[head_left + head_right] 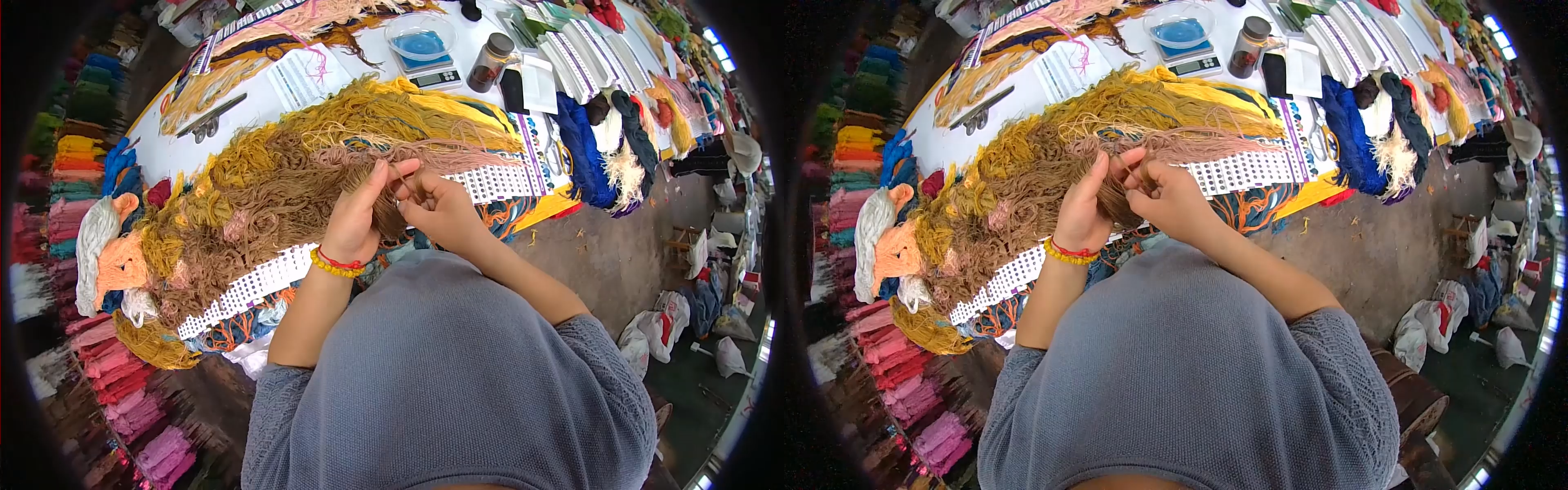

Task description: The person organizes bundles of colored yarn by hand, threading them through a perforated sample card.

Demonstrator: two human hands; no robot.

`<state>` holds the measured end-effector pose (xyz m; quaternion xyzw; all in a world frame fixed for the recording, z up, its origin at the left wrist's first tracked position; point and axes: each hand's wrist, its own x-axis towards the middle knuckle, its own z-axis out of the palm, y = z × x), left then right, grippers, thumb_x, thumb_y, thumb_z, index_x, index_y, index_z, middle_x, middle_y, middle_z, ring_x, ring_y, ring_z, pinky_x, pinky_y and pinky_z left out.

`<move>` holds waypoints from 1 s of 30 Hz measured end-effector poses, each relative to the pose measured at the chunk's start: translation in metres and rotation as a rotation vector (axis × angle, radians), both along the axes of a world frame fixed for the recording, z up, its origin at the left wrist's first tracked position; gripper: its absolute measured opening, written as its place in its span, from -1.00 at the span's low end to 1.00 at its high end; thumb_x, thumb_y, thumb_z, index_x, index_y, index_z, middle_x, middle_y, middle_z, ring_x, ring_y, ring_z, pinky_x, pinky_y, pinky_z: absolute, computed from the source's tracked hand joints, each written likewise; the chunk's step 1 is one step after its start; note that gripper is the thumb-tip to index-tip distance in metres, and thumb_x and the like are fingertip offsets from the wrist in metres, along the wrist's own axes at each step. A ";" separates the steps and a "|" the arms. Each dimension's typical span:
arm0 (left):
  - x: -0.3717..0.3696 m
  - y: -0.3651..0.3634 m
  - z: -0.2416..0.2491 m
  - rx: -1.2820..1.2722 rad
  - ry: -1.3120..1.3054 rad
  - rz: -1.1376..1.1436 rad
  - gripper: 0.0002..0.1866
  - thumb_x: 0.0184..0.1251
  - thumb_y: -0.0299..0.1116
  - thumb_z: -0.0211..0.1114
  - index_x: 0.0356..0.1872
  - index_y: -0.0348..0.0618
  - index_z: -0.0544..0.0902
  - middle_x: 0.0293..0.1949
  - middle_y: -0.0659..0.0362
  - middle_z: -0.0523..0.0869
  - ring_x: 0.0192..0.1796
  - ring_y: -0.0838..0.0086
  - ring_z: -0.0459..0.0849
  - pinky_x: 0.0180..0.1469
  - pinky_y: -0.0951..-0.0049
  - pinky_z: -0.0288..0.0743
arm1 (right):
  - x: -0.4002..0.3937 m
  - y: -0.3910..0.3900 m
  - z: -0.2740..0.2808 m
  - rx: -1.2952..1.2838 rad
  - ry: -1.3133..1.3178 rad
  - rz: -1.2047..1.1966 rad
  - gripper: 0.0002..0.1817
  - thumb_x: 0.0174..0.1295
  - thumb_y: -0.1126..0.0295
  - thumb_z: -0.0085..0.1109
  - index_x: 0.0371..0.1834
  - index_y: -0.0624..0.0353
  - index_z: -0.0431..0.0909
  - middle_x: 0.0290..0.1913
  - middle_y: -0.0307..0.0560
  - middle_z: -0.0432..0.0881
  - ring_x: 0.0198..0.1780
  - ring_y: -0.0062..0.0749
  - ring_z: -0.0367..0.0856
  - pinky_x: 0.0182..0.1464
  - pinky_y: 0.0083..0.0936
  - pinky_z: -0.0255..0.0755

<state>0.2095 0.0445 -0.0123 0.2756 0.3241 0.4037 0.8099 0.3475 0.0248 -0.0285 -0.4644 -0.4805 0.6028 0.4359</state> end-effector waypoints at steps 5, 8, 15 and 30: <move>0.001 0.000 0.004 -0.019 -0.019 0.019 -0.54 0.38 -0.10 -0.15 0.00 -0.30 0.47 -0.20 0.18 0.54 -0.15 0.55 0.49 -0.05 0.55 0.35 | 0.002 0.001 0.001 0.005 -0.055 0.030 -0.93 0.07 0.54 0.08 -0.39 0.27 0.43 -0.47 -0.34 0.46 -0.48 -0.82 0.35 -0.47 -0.82 0.25; -0.002 0.001 -0.002 -0.022 -0.022 0.005 -0.54 0.37 -0.10 -0.14 0.00 -0.30 0.48 -0.19 0.17 0.55 -0.15 0.55 0.49 -0.06 0.56 0.35 | 0.002 0.001 0.000 -0.029 0.031 0.016 -0.93 0.09 0.53 0.09 -0.36 0.24 0.43 -0.45 -0.35 0.48 -0.51 -0.85 0.34 -0.50 -0.83 0.22; -0.007 0.004 -0.005 0.017 0.054 0.053 -0.60 0.34 -0.20 -0.06 -0.01 -0.35 0.45 -0.27 0.20 0.56 -0.17 0.54 0.50 -0.06 0.53 0.35 | 0.005 0.003 0.002 -0.175 0.196 0.003 -0.94 0.11 0.51 0.03 -0.37 0.25 0.41 -0.44 -0.17 0.54 -0.59 -0.75 0.36 -0.53 -0.81 0.25; -0.001 0.002 -0.006 0.169 0.083 0.077 -0.60 0.12 -0.49 0.22 0.00 -0.41 0.41 -0.46 0.29 0.51 -0.40 0.62 0.48 -0.29 0.64 0.35 | 0.009 0.005 -0.001 -0.230 0.287 -0.044 -0.94 0.04 0.48 0.05 -0.48 0.23 0.41 -0.55 -0.24 0.50 -0.62 -0.72 0.38 -0.58 -0.76 0.22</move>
